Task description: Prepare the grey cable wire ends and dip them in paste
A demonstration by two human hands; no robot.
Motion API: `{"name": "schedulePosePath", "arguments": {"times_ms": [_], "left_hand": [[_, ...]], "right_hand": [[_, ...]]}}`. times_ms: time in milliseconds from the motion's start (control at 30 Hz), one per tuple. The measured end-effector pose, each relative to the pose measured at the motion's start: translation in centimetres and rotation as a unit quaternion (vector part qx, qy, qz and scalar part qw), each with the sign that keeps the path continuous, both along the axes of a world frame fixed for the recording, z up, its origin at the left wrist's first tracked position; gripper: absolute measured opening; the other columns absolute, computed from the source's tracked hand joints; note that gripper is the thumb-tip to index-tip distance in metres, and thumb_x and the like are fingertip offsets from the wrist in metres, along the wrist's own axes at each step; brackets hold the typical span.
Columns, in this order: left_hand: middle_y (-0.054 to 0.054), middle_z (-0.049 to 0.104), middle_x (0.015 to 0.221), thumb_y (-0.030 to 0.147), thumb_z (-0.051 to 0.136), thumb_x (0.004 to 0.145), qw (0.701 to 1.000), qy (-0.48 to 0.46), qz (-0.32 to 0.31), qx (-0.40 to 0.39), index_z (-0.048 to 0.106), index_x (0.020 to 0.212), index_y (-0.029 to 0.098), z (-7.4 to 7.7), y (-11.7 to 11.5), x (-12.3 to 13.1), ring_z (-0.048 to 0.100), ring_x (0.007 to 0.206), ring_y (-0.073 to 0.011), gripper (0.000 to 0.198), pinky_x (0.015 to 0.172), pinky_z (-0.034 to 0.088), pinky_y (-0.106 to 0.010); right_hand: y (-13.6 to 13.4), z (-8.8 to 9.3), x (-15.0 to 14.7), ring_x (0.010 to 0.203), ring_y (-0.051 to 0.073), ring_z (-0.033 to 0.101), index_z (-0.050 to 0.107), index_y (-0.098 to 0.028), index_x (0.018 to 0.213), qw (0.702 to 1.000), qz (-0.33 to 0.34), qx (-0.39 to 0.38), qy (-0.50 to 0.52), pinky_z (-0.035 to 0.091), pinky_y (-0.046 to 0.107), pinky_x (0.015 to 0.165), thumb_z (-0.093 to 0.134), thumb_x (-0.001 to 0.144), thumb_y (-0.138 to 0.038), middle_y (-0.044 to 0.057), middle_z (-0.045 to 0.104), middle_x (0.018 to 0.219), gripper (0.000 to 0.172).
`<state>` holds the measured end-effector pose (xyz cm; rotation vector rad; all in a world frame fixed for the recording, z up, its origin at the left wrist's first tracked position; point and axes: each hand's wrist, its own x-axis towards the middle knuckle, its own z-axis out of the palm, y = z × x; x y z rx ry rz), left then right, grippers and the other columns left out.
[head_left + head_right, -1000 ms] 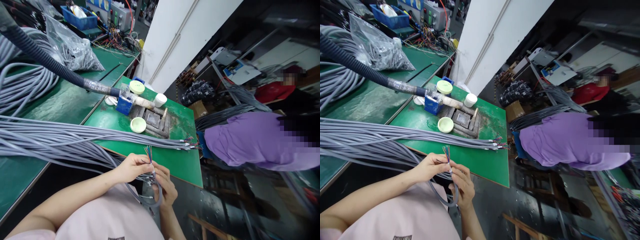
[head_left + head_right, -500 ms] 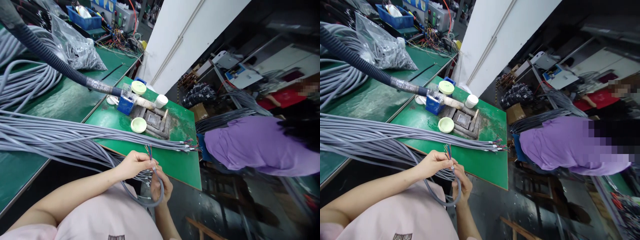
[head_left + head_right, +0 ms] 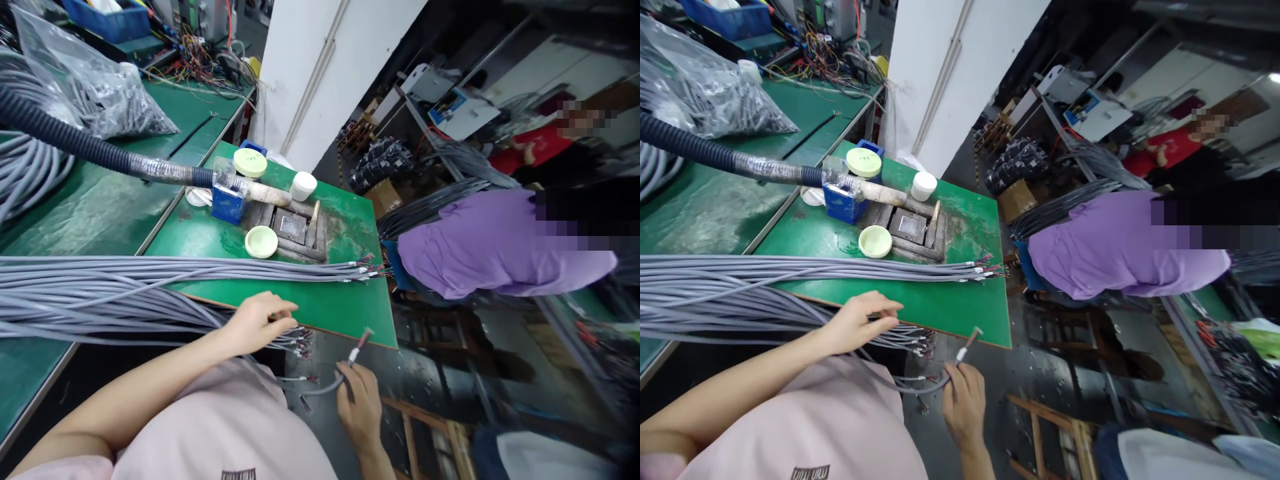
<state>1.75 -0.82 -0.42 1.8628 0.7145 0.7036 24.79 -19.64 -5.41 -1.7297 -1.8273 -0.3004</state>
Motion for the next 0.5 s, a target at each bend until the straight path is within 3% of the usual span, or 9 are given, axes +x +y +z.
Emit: {"name": "schedulePosePath", "arguments": {"times_ms": [100, 200, 300, 367, 433, 500], "left_hand": [[-0.009, 0.071, 0.091, 0.034, 0.051, 0.088, 0.977, 0.068, 0.117, 0.166, 0.07, 0.095, 0.018, -0.1, 2.4, -3.3, 0.06, 0.086, -0.0204, 0.026, 0.083, 0.044, -0.034], [-0.01, 0.07, 0.091, 0.036, 0.051, 0.087, 0.923, 0.207, 0.183, 0.268, 0.07, 0.093, 0.017, -0.5, 4.5, -6.5, 0.058, 0.083, -0.0242, 0.027, 0.077, 0.043, -0.035], [-0.009, 0.069, 0.089, 0.038, 0.051, 0.086, 0.864, 0.328, 0.185, 0.334, 0.069, 0.095, 0.018, -1.1, 5.7, -8.4, 0.056, 0.079, -0.0257, 0.028, 0.066, 0.041, -0.031], [-0.007, 0.068, 0.089, 0.037, 0.049, 0.086, 0.832, 0.357, 0.208, 0.372, 0.068, 0.096, 0.019, -1.4, 6.0, -8.9, 0.056, 0.077, -0.0255, 0.027, 0.063, 0.04, -0.03], [-0.006, 0.067, 0.085, 0.036, 0.048, 0.087, 0.827, 0.37, 0.187, 0.38, 0.067, 0.097, 0.019, -1.4, 6.0, -9.0, 0.057, 0.076, -0.0244, 0.027, 0.066, 0.042, -0.03], [-0.005, 0.066, 0.079, 0.034, 0.047, 0.087, 0.842, 0.371, 0.157, 0.359, 0.066, 0.092, 0.018, -1.3, 6.2, -8.9, 0.058, 0.074, -0.0234, 0.025, 0.069, 0.044, -0.031]], "right_hand": [[-2.4, -0.7, 1.2, 0.062, 0.019, 0.065, 0.063, -0.019, 0.112, 0.989, -0.069, -0.131, 0.021, 0.053, 0.03, 0.055, 0.05, 0.087, -0.024, 0.005, 0.07, 0.075, 0.029], [-2.1, -0.7, -0.6, 0.071, 0.018, 0.069, 0.066, -0.02, 0.109, 0.974, -0.069, -0.19, 0.104, 0.056, 0.029, 0.063, 0.049, 0.087, -0.024, 0.007, 0.074, 0.089, 0.028], [0.9, -0.2, -3.3, 0.085, 0.019, 0.069, 0.067, -0.019, 0.106, 0.953, 0.003, -0.242, 0.181, 0.054, 0.03, 0.077, 0.051, 0.084, -0.021, 0.008, 0.074, 0.094, 0.027], [3.3, 0.2, -4.9, 0.084, 0.017, 0.069, 0.069, -0.019, 0.103, 0.935, 0.053, -0.267, 0.229, 0.052, 0.027, 0.079, 0.052, 0.083, -0.019, 0.007, 0.074, 0.093, 0.026], [5.4, 0.5, -6.4, 0.082, 0.017, 0.068, 0.07, -0.017, 0.101, 0.915, 0.097, -0.29, 0.262, 0.051, 0.026, 0.077, 0.056, 0.081, -0.02, 0.007, 0.074, 0.089, 0.025], [7.0, 0.5, -8.0, 0.079, 0.016, 0.067, 0.071, -0.017, 0.1, 0.888, 0.126, -0.318, 0.306, 0.05, 0.024, 0.073, 0.06, 0.079, -0.021, 0.006, 0.074, 0.086, 0.024]]}}
